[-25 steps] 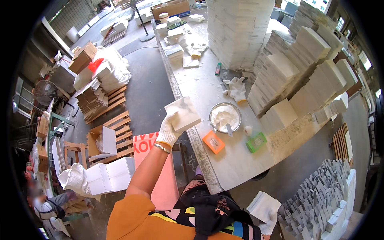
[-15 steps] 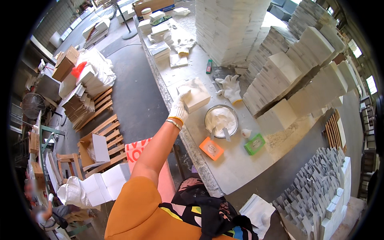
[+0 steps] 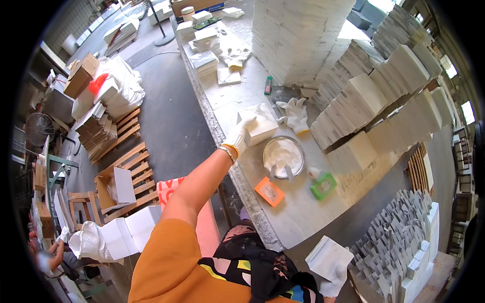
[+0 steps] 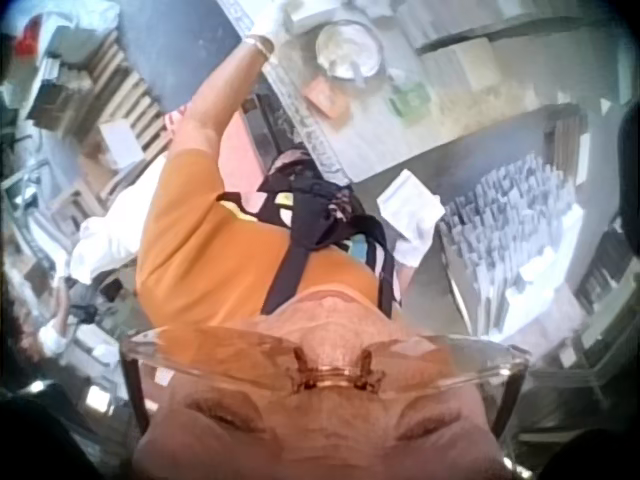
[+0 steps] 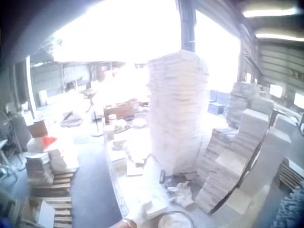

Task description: The person picks up white rectangular tiles from a large stack, walks to a workbench, and places them on the surface. They then use an orange sanding block to rub the edges and surfaces of the tiles before stacking the finished pieces.

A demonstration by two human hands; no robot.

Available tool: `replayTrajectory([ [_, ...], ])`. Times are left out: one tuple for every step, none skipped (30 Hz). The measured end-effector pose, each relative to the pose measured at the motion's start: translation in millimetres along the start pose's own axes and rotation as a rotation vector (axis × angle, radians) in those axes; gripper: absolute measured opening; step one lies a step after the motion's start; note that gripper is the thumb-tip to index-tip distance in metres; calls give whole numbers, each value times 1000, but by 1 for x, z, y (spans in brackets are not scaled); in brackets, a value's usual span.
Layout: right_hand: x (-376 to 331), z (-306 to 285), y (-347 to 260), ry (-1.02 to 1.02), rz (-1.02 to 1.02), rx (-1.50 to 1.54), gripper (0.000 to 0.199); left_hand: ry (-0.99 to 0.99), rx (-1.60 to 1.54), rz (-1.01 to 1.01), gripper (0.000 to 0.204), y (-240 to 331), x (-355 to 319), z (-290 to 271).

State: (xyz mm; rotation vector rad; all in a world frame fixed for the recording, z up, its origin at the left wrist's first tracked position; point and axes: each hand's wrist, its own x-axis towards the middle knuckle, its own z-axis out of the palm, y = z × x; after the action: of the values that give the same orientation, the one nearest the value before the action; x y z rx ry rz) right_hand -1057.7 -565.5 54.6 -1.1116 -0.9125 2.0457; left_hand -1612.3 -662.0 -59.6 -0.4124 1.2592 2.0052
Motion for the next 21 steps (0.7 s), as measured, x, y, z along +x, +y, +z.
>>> replayTrajectory([
  [9,10,-3,-35,1,-23,101,35,102,6,71,4,-6,0],
  [19,22,-7,-70,4,-48,101,25,198,-20,69,7,-5,-3],
  [28,36,-10,-106,9,-44,100,3,261,-42,70,14,-11,-4],
  [35,52,-13,-138,10,-39,99,-25,327,-67,71,25,-21,0],
  [44,68,-16,-170,14,-35,98,-52,392,-91,72,34,-27,1],
  [53,85,-19,-203,27,-22,91,-114,505,-106,76,42,-27,-6],
  [62,100,-20,-224,53,-33,89,-206,633,-21,76,47,-23,-11],
  [72,114,-21,-246,80,-46,87,-296,760,65,77,50,-19,-18],
  [82,130,-20,-266,111,-58,84,-475,1038,280,78,55,-14,-28],
  [94,145,-19,-300,134,-45,75,-594,1347,598,80,59,-11,-39],
  [105,166,-16,-320,142,-52,73,-638,1544,936,82,65,-7,-51],
  [115,187,-12,-330,138,-53,72,-597,1542,671,84,75,-20,-42],
  [126,207,-9,-342,135,-55,70,-569,1391,464,86,74,-26,-45],
  [140,222,-5,-391,153,-62,67,-504,1212,278,89,76,-35,-49],
  [156,236,2,-434,169,-69,65,-417,1038,120,91,75,-42,-53],
  [168,254,6,-474,191,-70,62,-322,855,0,92,72,-51,-57],
  [178,274,10,-513,212,-72,60,-231,670,-118,92,69,-60,-63],
  [188,296,14,-562,241,-99,58,-206,604,-144,89,63,-63,-76],
  [197,316,18,-602,265,-127,57,-200,556,-142,86,60,-71,-84],
  [202,335,20,-625,286,-151,58,-196,508,-139,83,58,-82,-90],
  [208,351,21,-648,307,-175,58,-192,462,-137,80,54,-91,-97],
])
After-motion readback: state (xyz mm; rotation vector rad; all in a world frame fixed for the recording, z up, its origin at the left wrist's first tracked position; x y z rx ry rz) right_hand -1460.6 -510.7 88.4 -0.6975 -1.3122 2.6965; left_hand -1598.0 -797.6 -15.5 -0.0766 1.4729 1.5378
